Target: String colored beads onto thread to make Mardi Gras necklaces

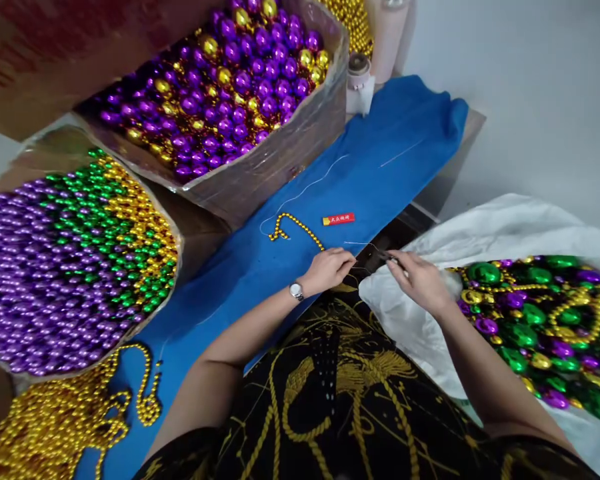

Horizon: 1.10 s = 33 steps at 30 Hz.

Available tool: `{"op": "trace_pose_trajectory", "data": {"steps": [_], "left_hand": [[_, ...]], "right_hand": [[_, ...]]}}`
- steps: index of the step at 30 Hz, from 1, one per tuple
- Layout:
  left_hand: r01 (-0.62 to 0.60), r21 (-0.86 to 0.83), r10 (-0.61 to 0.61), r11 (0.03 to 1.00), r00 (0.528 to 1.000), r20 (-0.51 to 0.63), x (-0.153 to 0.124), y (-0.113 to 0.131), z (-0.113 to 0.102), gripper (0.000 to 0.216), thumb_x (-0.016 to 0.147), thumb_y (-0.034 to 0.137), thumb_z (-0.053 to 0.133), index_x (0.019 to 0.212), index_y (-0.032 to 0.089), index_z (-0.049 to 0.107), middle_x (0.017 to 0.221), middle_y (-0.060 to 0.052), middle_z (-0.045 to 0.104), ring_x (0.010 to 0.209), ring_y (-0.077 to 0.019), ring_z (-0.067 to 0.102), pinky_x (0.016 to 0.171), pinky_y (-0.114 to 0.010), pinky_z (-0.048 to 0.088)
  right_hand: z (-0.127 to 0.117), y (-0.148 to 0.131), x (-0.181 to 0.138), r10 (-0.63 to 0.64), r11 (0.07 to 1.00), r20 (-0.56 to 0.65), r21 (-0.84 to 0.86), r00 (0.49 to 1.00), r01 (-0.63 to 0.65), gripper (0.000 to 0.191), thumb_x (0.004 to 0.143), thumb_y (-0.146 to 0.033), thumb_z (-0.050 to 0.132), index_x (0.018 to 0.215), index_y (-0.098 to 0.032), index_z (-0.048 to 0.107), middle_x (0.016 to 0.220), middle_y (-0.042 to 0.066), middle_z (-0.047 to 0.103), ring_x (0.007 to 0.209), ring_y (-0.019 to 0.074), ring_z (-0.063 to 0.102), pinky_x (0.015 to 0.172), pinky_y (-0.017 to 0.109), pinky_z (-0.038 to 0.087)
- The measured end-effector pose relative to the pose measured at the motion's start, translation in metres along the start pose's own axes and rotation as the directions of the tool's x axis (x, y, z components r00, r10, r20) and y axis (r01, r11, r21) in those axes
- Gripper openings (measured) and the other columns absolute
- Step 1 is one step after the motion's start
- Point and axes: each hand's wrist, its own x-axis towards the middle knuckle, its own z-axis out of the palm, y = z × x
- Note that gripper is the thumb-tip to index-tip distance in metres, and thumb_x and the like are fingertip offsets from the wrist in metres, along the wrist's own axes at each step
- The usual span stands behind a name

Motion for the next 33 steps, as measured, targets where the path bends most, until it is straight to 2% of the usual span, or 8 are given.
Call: {"op": "trace_pose_trajectory", "data": {"steps": [6,15,19,22,25,27,30,33], "left_hand": [[0.004,-0.095,-0.005,0.995,1.000,-0.009,0.004,0.004,-0.009,0.022,0.095,0.024,0.046,0.093,0.019,0.067,0.090,-0.005,0.070,0.085,-0.0164,0.065,0.078,-0.028,0.048],[-0.042,-0.077,0.042,0.996,0.999,-0.007,0.012,0.005,-0.006,0.020,0.094,0.021,0.045,0.090,0.018,0.065,0.089,-0.006,0.069,0.086,-0.0181,0.063,0.080,-0.030,0.047],[-0.037,-0.141,0.030,0.989,0.998,-0.056,0.013,0.006,-0.009,0.020,0.093,0.021,0.047,0.088,0.018,0.065,0.086,-0.005,0.069,0.082,-0.0167,0.062,0.077,-0.028,0.046],[0.024,-0.266,-0.057,0.964,0.992,-0.115,0.012,0.005,-0.012,0.018,0.092,0.024,0.050,0.086,0.017,0.066,0.084,-0.004,0.070,0.076,-0.0147,0.062,0.072,-0.026,0.046],[0.099,-0.464,-0.183,0.880,0.973,-0.140,0.011,0.002,-0.014,0.019,0.089,0.030,0.055,0.087,0.016,0.068,0.085,-0.004,0.072,0.074,-0.0139,0.063,0.070,-0.025,0.046],[0.121,-0.605,-0.248,0.787,0.960,-0.131,0.011,-0.001,-0.015,0.022,0.086,0.035,0.060,0.088,0.015,0.068,0.087,-0.005,0.073,0.076,-0.0141,0.063,0.072,-0.025,0.047],[0.139,-0.766,-0.343,0.628,0.933,-0.111,0.011,-0.004,-0.018,0.025,0.081,0.039,0.066,0.086,0.014,0.069,0.088,-0.006,0.073,0.076,-0.0135,0.063,0.069,-0.024,0.048],[0.177,-0.832,-0.435,0.526,0.897,-0.083,0.009,-0.003,-0.024,0.026,0.077,0.039,0.069,0.085,0.014,0.071,0.086,-0.006,0.072,0.071,-0.0115,0.059,0.062,-0.022,0.046]], "right_hand": [[0.005,-0.019,0.006,-0.073,0.989,0.079,-0.124,0.994,0.082,0.047,0.098,-0.054,0.034,0.115,-0.025,0.067,0.089,0.004,0.070,0.070,0.0147,0.063,0.053,0.025,0.033],[0.005,-0.022,0.011,-0.060,0.978,0.100,-0.193,0.993,0.078,0.046,0.098,-0.053,0.034,0.112,-0.026,0.069,0.082,0.005,0.067,0.069,0.0148,0.060,0.051,0.027,0.024],[0.008,-0.017,0.019,0.034,0.990,0.018,-0.138,0.999,-0.031,0.046,0.098,-0.053,0.035,0.111,-0.025,0.069,0.086,0.006,0.068,0.073,0.0169,0.062,0.052,0.026,0.028],[0.018,-0.011,0.034,0.165,0.986,-0.042,0.006,0.985,-0.165,0.050,0.093,-0.060,0.042,0.116,-0.022,0.065,0.096,0.008,0.070,0.075,0.0188,0.063,0.055,0.026,0.034],[0.034,-0.005,0.048,0.261,0.946,0.039,0.189,0.965,-0.264,0.055,0.087,-0.066,0.047,0.108,-0.019,0.065,0.085,0.007,0.070,0.067,0.0175,0.061,0.057,0.026,0.038],[0.044,0.001,0.051,0.263,0.925,0.103,0.255,0.959,-0.281,0.054,0.088,-0.067,0.042,0.097,-0.019,0.066,0.075,0.004,0.068,0.063,0.0152,0.059,0.057,0.025,0.039],[0.046,0.017,0.046,0.239,0.931,0.131,0.250,0.962,-0.266,0.054,0.091,-0.065,0.036,0.088,-0.020,0.066,0.071,0.003,0.067,0.061,0.0142,0.058,0.058,0.025,0.040],[0.025,0.038,0.040,0.306,0.938,0.067,0.147,0.950,-0.313,0.052,0.090,-0.063,0.039,0.097,-0.019,0.067,0.077,0.007,0.069,0.062,0.0173,0.058,0.056,0.027,0.038]]}}
